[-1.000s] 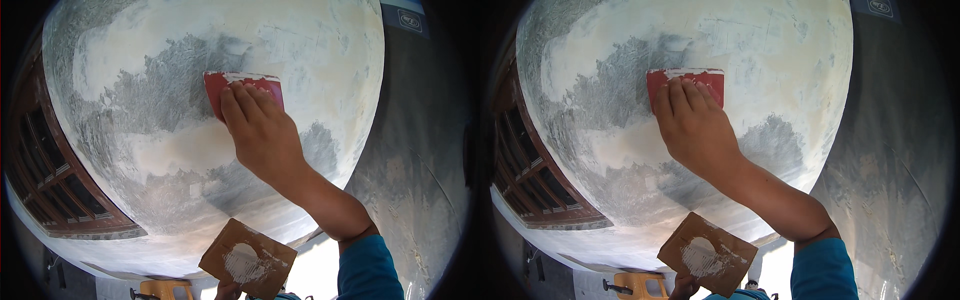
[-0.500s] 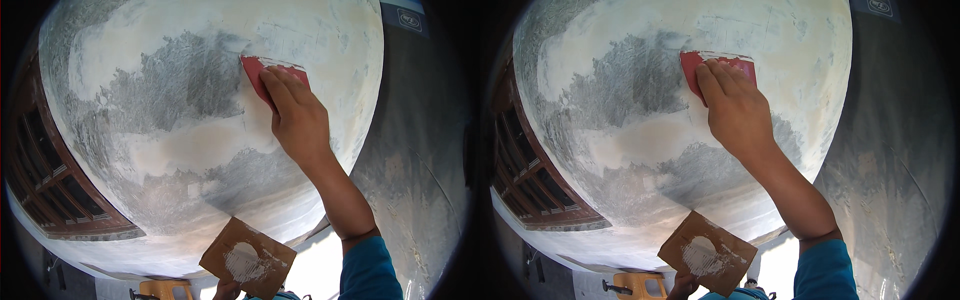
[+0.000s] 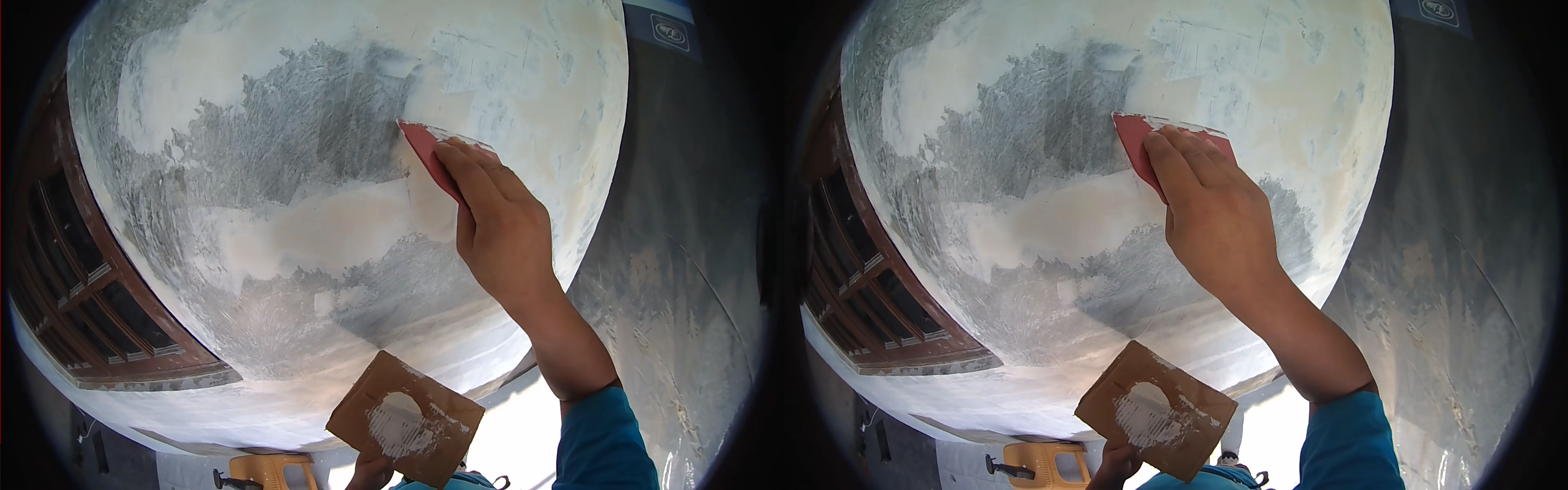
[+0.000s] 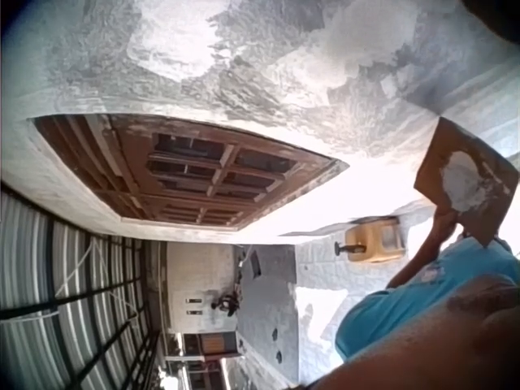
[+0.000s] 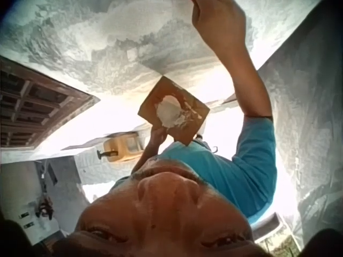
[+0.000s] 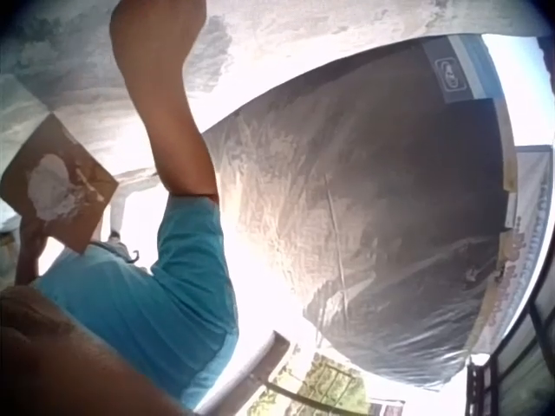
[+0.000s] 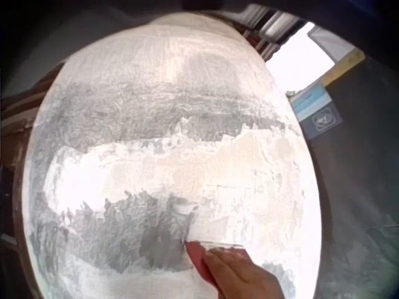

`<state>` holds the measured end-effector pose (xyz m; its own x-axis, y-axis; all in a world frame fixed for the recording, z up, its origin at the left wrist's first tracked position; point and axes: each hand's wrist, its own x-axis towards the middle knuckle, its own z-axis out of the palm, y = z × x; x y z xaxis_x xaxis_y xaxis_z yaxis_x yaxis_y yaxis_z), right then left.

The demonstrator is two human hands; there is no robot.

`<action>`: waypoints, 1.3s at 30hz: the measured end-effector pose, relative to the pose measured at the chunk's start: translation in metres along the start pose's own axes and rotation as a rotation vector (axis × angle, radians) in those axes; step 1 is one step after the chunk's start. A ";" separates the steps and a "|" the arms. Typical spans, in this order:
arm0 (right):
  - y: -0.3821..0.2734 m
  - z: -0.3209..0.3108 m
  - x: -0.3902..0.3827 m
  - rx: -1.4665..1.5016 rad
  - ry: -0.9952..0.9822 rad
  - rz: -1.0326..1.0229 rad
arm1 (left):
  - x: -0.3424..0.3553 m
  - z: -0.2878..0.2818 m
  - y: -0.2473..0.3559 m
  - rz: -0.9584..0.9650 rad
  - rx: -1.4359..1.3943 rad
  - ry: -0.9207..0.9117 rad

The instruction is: Applying putty or wall filler to a wall using a scraper tool.

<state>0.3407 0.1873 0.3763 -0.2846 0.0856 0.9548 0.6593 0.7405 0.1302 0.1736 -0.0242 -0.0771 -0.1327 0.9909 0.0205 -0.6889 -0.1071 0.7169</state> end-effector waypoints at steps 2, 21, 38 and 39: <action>-0.003 0.011 -0.001 -0.028 0.035 -0.090 | 0.001 0.002 0.002 -0.017 -0.024 -0.010; -0.037 0.004 -0.053 0.156 -0.041 0.082 | -0.020 0.040 0.053 -0.195 -0.070 0.075; -0.062 0.021 -0.036 0.119 -0.088 0.063 | -0.023 0.038 0.071 -0.237 -0.016 0.061; -0.056 0.016 -0.019 0.091 0.005 0.039 | -0.022 0.038 0.071 -0.226 -0.039 0.049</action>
<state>0.2976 0.1546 0.3467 -0.2564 0.1120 0.9601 0.6035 0.7944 0.0685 0.1547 -0.0507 0.0001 -0.0058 0.9851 -0.1721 -0.7320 0.1131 0.6718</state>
